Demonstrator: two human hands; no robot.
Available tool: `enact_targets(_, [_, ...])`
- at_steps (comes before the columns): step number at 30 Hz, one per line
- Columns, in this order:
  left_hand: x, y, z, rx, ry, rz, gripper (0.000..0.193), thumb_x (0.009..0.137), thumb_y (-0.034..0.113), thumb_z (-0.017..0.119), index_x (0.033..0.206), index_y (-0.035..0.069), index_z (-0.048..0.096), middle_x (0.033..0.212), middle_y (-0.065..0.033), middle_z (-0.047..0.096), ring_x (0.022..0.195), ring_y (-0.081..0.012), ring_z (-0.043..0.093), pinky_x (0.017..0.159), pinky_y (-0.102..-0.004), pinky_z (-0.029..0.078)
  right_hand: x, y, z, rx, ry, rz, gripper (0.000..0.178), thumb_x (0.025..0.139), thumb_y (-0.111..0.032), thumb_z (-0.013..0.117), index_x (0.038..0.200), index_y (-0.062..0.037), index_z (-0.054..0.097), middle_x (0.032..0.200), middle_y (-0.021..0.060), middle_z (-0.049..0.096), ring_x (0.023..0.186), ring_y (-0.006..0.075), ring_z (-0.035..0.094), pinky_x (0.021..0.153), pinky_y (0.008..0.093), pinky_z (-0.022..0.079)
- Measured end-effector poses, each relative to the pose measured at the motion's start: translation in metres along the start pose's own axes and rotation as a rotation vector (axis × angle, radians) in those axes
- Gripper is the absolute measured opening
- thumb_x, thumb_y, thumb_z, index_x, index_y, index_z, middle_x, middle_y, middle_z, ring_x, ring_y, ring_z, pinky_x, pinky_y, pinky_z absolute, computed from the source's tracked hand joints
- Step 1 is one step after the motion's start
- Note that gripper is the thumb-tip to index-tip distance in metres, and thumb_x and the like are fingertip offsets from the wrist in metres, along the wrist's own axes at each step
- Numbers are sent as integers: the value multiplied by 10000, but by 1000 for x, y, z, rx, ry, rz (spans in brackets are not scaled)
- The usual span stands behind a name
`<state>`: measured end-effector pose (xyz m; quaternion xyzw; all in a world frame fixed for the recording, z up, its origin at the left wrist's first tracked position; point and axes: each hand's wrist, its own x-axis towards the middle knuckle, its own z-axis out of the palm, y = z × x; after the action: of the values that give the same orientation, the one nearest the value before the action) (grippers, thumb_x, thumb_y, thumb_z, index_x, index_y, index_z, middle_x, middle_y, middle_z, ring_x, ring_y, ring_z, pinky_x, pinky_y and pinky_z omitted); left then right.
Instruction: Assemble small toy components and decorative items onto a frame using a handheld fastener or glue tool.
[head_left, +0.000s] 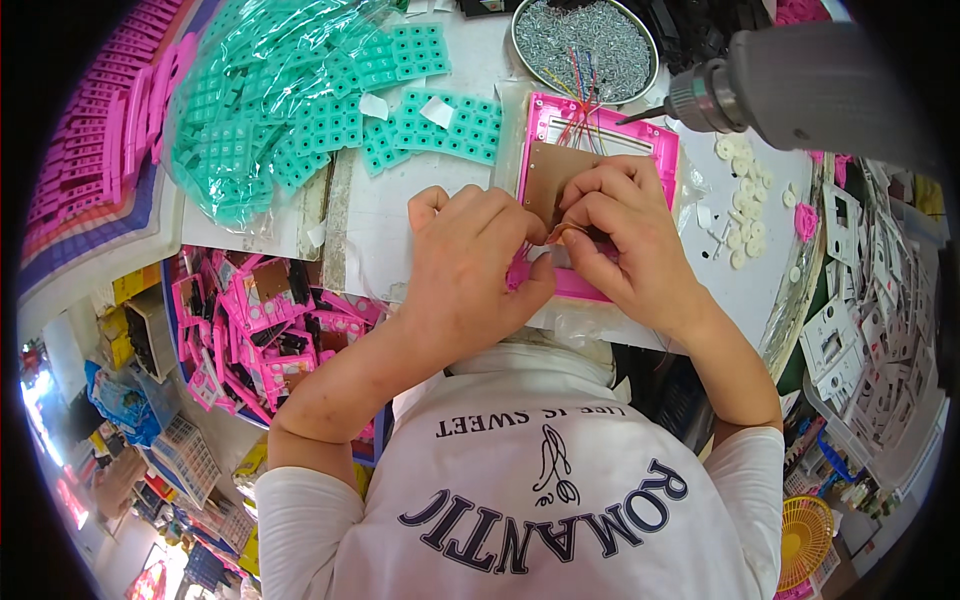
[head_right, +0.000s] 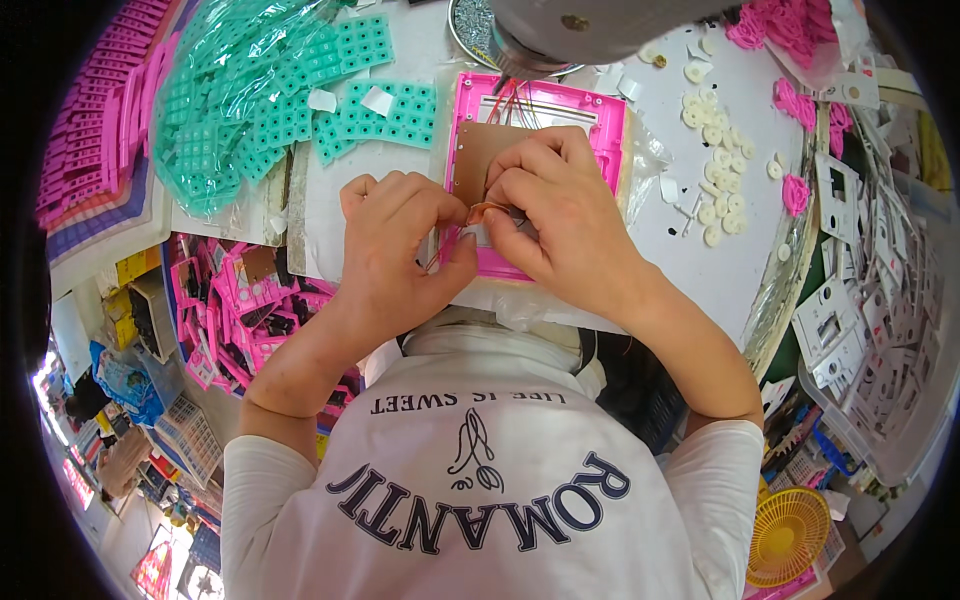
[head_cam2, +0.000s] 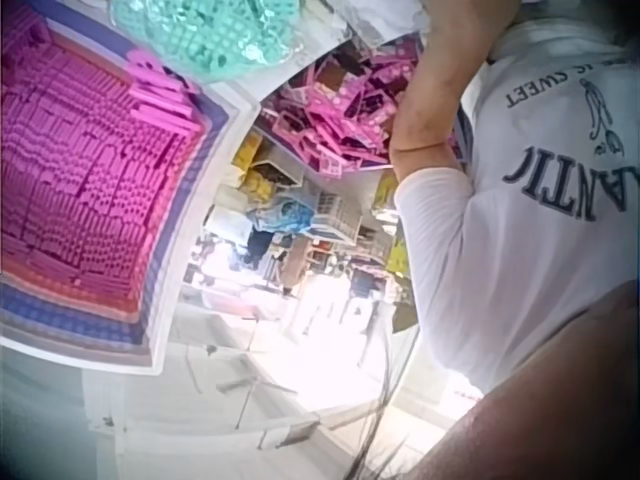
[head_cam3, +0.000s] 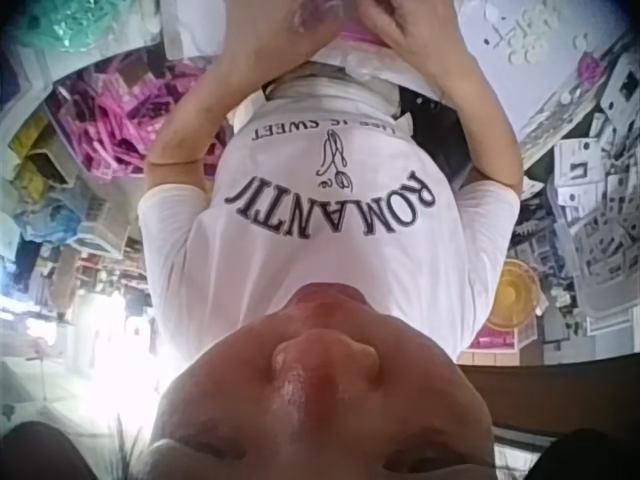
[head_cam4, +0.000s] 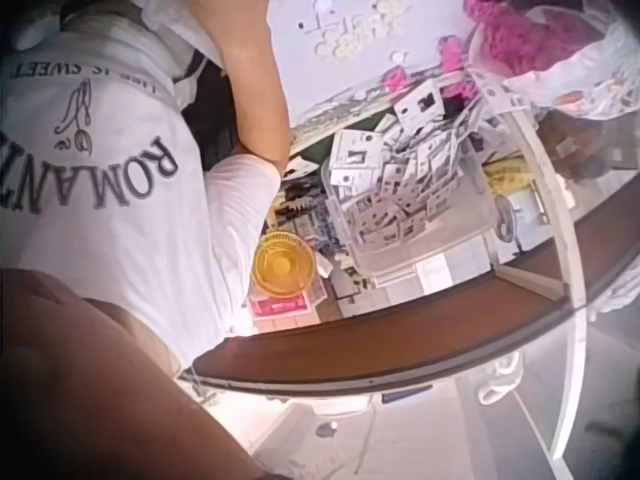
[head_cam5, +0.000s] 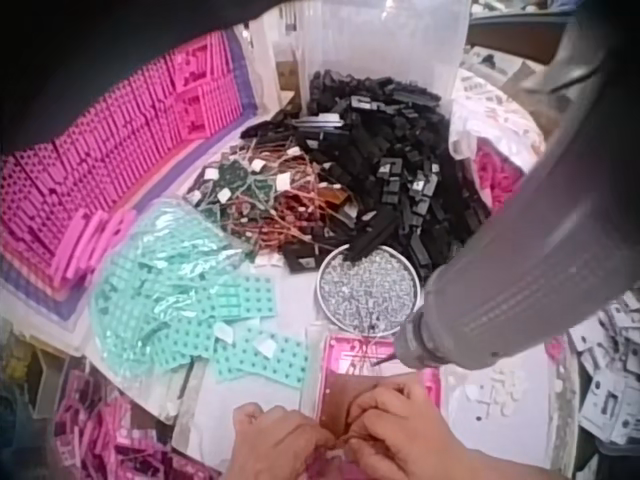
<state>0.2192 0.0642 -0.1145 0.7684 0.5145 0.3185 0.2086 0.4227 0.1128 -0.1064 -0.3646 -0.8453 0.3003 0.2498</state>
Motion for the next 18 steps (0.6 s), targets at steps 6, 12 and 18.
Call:
enact_targets(6, [1,-2,3,-4,26,7,182,729,89,737,868,136,630,827,9,584,785,-200,554,788,-405,294,-1,1,0,4,4,-4,102,806,-113,710,843,-44,645,1024,51,631,1073,321,499,916,405,442])
enact_targets(12, [1,-1,1,-58,-1,-11,152,751,77,719,865,128,633,823,2,595,789,-203,566,784,-402,300,-1,3,0,-6,-8,-16,119,789,-93,723,865,-53,641,1009,56,628,1084,319,503,887,407,457])
enact_targets(18, [0,-1,-1,-333,-50,-139,112,791,59,722,870,108,660,799,-1,611,773,-186,593,787,-373,336,-10,-7,4,-209,181,-179,248,737,-68,769,969,-75,681,984,59,634,935,319,559,841,390,466])
